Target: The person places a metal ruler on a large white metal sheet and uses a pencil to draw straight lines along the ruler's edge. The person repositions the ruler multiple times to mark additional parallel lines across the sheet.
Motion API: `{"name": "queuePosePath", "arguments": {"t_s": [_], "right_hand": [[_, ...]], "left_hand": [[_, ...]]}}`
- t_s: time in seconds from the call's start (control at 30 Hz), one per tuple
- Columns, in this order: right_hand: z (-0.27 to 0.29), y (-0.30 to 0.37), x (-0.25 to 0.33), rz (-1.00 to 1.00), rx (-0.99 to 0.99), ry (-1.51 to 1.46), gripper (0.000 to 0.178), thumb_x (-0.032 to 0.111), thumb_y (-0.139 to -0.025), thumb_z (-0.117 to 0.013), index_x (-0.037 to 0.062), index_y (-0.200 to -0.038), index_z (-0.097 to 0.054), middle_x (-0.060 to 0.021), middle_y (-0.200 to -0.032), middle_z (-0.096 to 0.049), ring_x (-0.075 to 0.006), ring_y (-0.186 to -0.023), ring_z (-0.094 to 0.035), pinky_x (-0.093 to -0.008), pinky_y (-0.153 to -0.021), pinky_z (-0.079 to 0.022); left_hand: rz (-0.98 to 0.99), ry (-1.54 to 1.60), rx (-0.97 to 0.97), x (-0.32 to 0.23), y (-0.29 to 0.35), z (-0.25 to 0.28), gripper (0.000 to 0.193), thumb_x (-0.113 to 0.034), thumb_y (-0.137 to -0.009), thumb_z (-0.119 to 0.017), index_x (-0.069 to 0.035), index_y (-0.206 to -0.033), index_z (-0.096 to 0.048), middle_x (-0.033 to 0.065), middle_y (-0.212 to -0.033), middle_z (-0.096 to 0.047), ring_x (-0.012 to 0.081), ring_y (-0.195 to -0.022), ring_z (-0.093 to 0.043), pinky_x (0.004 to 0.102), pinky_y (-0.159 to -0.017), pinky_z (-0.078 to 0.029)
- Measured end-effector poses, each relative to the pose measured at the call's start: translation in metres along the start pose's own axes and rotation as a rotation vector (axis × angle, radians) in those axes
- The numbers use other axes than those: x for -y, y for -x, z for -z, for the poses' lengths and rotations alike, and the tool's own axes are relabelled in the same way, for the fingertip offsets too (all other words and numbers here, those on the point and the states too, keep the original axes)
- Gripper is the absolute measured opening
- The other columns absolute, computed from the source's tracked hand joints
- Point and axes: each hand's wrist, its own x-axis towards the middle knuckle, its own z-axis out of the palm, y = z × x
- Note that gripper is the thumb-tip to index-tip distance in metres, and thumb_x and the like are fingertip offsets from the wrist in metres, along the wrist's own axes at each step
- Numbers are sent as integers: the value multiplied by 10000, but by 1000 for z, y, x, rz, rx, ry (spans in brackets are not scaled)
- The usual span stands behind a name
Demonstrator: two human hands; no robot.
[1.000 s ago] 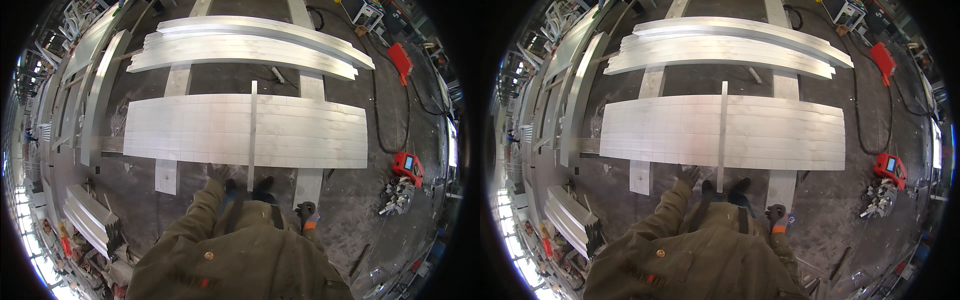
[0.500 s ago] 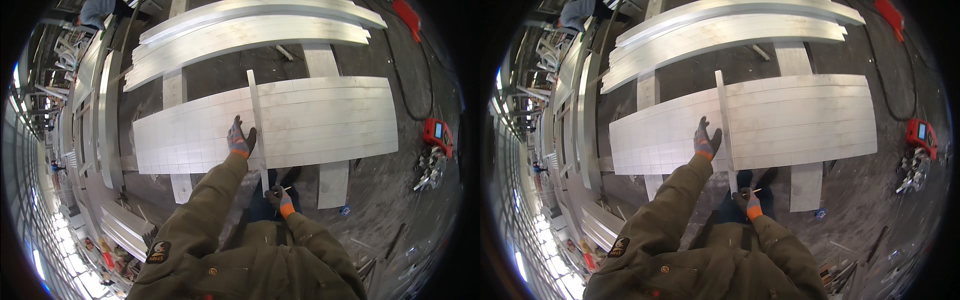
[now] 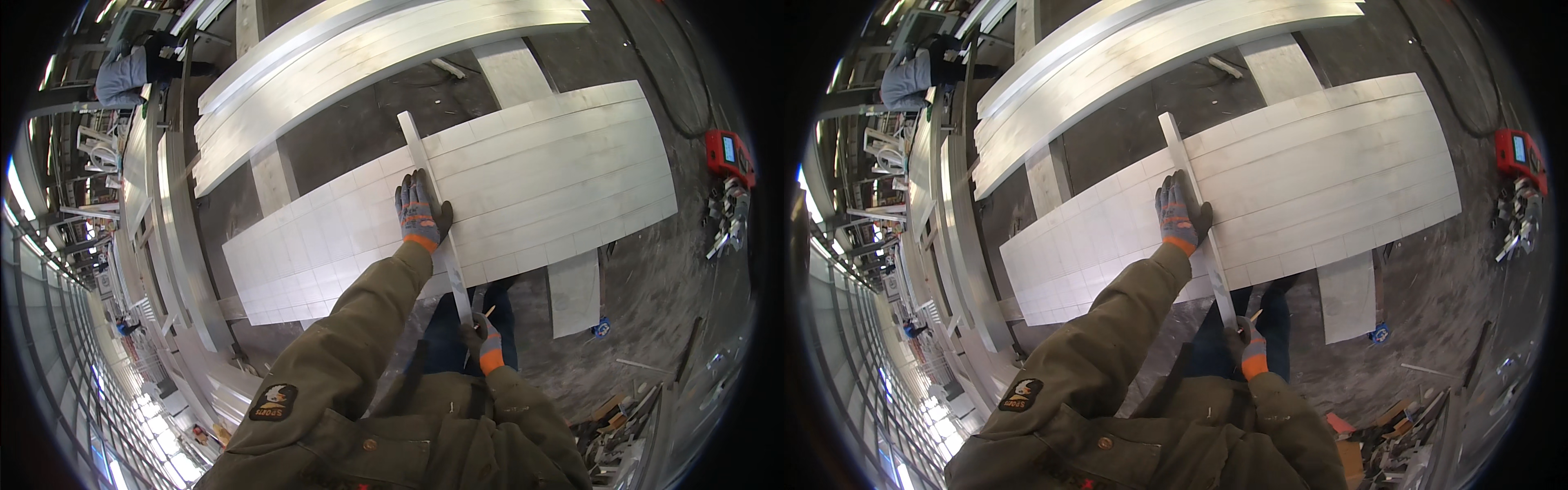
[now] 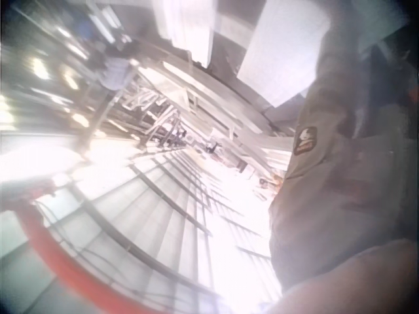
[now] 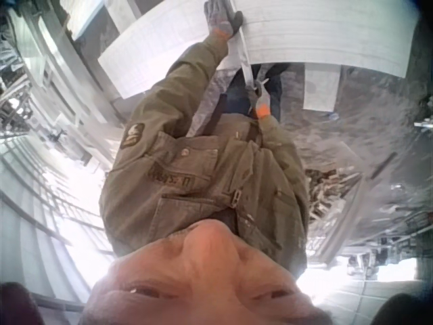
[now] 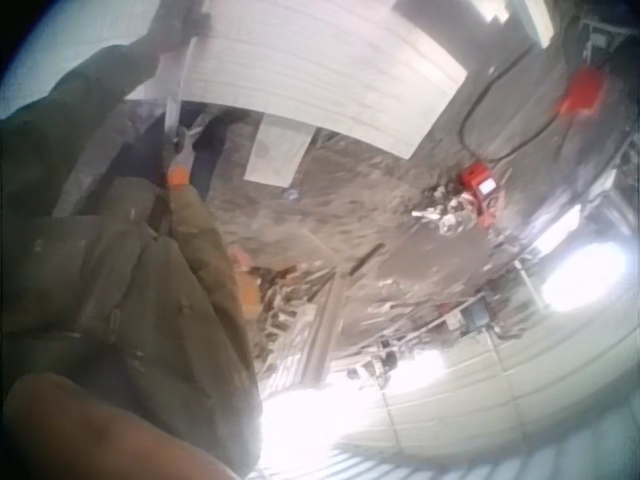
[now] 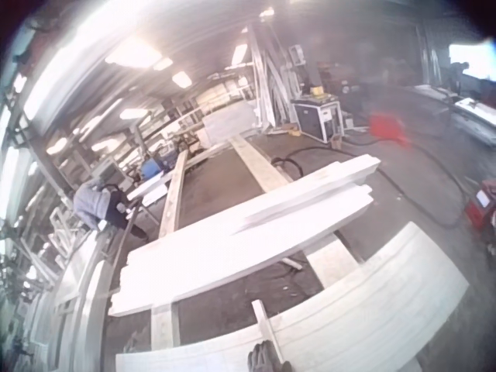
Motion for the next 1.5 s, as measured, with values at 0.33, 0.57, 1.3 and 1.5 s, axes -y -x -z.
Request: {"name": "queuePosePath", "arguments": {"t_s": [0.33,0.57,1.3,1.5], "right_hand": [[28,-5,11,-29,-42,-20,316,194,-968,-637,63,-1253,-612,-66,-1002,-690,-143,-816,-676,-316,-653,-536],[24,-4,19,-117,-68,-134,318,201,-943,-674,71,-1228,-623,-53,-960,-683,-145,-789,-662,-311,-648,-534],[29,3,25,-111,-58,-59,324,215,-1002,-664,60,-1282,-618,-45,-945,-669,-128,-811,-642,-300,-677,-530],[32,5,38,-114,-43,-78,345,230,-1003,-655,57,-1300,-625,-43,-944,-680,-126,-816,-643,-300,-679,-520]], "left_hand": [[-14,39,-72,-33,-11,-7,896,-454,-900,-676,21,-1583,-344,257,-1589,-427,422,-1511,-344,539,-1274,-230],[0,-43,-80,-26,-21,-10,789,-413,-1011,-561,1,-1625,-291,176,-1671,-366,380,-1562,-290,524,-1289,-185],[-18,-90,-110,-19,-24,-26,717,-357,-1042,-476,-37,-1653,-278,140,-1680,-381,369,-1568,-302,570,-1270,-183],[-28,-18,-166,-19,-25,-27,688,-360,-1054,-440,-42,-1647,-292,143,-1684,-376,361,-1574,-297,565,-1276,-166]]}}
